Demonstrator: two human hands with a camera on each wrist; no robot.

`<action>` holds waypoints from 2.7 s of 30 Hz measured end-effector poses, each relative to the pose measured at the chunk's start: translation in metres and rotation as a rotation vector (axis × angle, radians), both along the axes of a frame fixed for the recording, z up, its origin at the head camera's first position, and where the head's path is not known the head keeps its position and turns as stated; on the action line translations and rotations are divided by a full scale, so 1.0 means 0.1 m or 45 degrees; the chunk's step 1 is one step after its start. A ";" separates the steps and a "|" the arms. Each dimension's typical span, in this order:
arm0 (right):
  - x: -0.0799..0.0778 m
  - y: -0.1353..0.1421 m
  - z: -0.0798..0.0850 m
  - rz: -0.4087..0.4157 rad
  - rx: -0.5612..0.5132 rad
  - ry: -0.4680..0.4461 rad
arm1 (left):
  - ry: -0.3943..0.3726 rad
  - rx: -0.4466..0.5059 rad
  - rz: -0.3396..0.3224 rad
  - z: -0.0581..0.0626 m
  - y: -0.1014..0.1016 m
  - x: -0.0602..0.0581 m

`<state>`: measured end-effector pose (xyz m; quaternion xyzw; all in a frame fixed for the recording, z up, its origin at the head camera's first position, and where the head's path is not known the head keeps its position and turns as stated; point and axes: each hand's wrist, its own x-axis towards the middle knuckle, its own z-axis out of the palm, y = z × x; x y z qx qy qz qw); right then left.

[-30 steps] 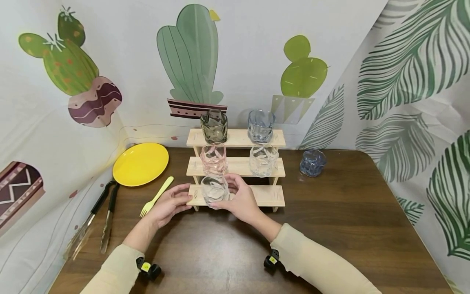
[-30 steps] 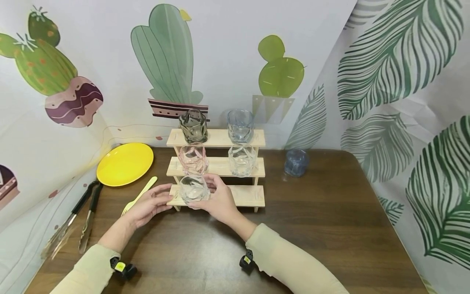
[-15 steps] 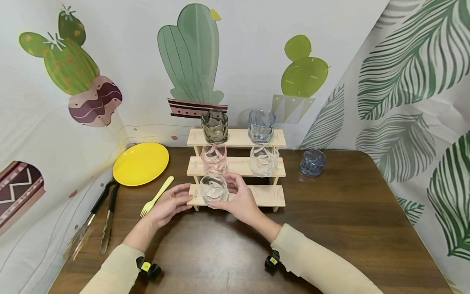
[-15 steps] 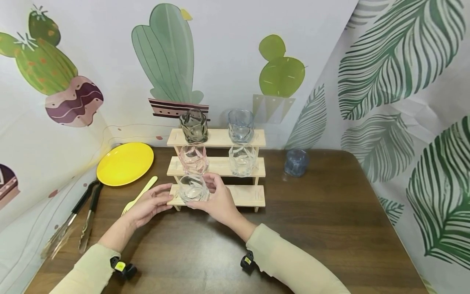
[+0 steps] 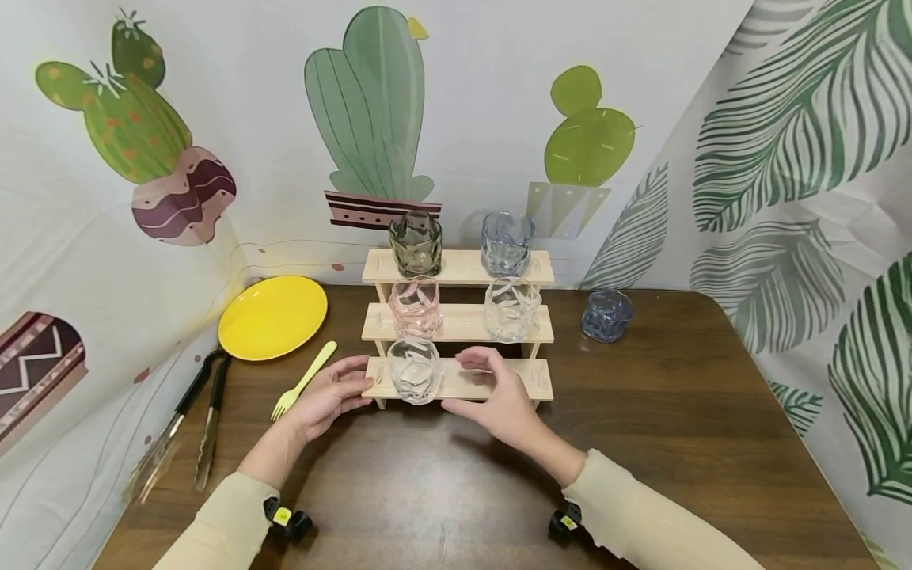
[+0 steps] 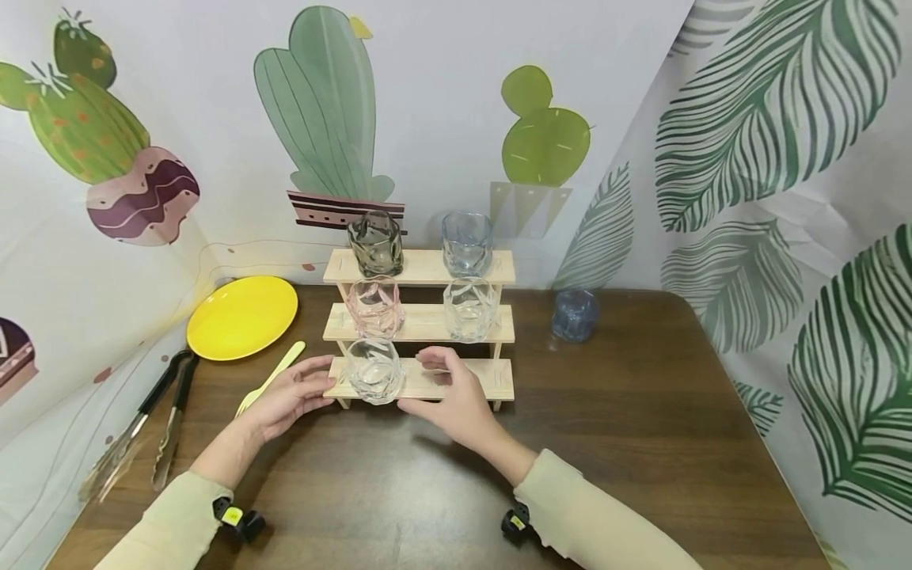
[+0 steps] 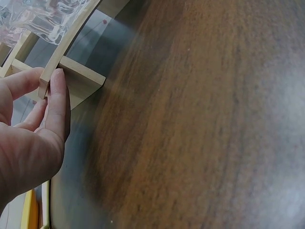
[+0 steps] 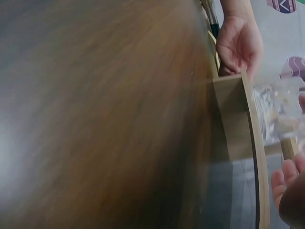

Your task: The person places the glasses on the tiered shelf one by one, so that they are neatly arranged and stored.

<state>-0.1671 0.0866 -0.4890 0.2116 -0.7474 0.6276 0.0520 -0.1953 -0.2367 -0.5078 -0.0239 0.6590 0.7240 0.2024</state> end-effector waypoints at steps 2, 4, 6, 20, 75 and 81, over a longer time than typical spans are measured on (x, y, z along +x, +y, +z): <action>0.03 0.13 -0.02 -0.019 0.016 0.013 | 0.002 -0.001 -0.002 0.00 0.00 0.00; 0.06 0.26 -0.04 -0.056 0.042 0.027 | 0.004 -0.003 -0.005 -0.01 0.00 0.00; 0.08 0.40 -0.07 -0.098 0.050 0.035 | 0.005 -0.005 -0.008 -0.02 0.00 -0.01; -0.03 1.32 -0.15 -0.621 0.116 0.131 | -0.002 -0.006 -0.012 -0.01 -0.01 -0.01; -1.05 2.17 -0.29 -0.752 0.282 -0.319 | 0.003 -0.010 -0.010 -0.04 -0.02 0.00; -1.03 2.16 -0.31 -0.795 0.261 -0.321 | 0.002 -0.005 -0.011 -0.05 -0.02 -0.01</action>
